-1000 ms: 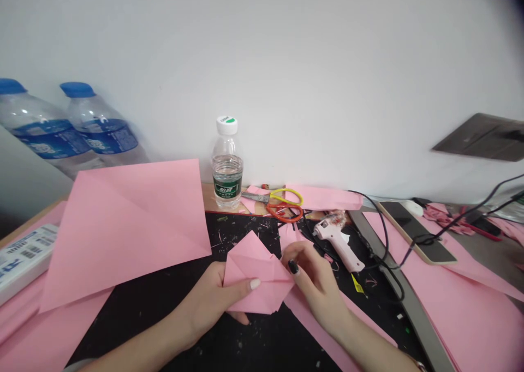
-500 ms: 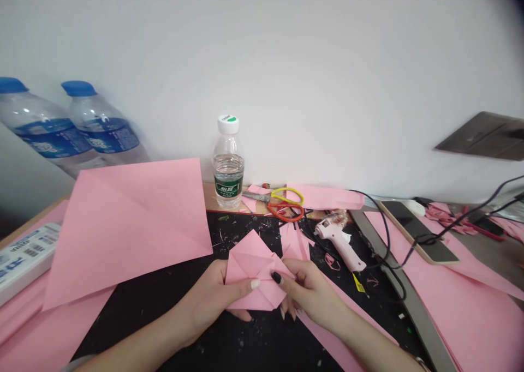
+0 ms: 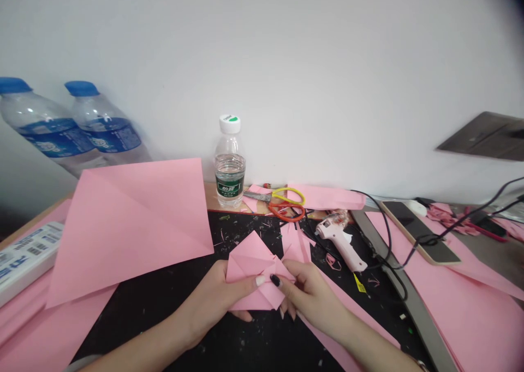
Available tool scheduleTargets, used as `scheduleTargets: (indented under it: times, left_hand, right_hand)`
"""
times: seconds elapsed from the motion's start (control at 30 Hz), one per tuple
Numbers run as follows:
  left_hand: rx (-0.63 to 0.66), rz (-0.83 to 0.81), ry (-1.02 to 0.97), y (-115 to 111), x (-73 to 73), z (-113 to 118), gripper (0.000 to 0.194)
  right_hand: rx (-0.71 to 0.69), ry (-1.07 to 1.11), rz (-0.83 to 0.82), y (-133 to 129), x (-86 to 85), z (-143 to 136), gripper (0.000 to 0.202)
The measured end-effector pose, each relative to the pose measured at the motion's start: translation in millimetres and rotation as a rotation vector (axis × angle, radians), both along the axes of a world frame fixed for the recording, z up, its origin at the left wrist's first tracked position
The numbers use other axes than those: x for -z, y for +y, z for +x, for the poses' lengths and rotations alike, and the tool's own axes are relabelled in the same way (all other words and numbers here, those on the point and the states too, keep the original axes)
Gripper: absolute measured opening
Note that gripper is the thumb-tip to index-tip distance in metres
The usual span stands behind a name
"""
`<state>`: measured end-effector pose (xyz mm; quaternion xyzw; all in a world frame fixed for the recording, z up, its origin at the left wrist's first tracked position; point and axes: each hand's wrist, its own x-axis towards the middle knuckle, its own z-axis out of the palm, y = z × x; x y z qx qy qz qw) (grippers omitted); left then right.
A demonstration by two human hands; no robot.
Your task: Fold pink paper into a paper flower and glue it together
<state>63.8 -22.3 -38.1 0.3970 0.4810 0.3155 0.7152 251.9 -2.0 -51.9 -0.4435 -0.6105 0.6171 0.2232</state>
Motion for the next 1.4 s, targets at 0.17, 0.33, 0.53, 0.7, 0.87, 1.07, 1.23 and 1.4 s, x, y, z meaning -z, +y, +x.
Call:
scheduleTargets:
  times: [0.17,0.33,0.53,0.7,0.87,1.07,1.23,1.4]
  left_hand:
    - [0.017,-0.021,-0.033,2.2,2.2,-1.8,0.037]
    - [0.014,-0.025,-0.071,2.1,2.3,-2.9,0.037]
    - [0.059,-0.053,-0.100,2.5,-7.7,-4.4,0.036]
    - [0.049,-0.037,-0.106,2.1,-2.8,-4.7,0.033]
    - [0.045,-0.006,-0.094,1.5,1.4,-3.5,0.033]
    - [0.067,0.023,-0.066,0.8,3.3,-2.1,0.031]
    - [0.063,0.020,-0.073,-0.7,5.4,-2.9,0.031]
    - [0.064,0.016,-0.074,-0.7,5.2,-2.9,0.031]
  right_hand:
    - [-0.004,0.086,-0.067,0.9,-1.8,-0.1,0.040]
    - [-0.008,0.103,-0.108,2.5,-3.2,-0.9,0.041]
    - [-0.028,0.054,-0.088,2.3,-4.9,-0.9,0.042]
    - [-0.029,0.020,-0.077,1.4,-4.6,-0.4,0.040]
    - [0.004,0.004,-0.105,0.9,-5.2,-1.3,0.038]
    - [0.011,-0.017,-0.129,-0.4,-6.5,-3.6,0.035]
    - [0.015,-0.047,-0.085,-1.1,-8.1,-4.3,0.034]
    - [0.024,-0.081,-0.043,-2.4,-6.0,-4.7,0.029]
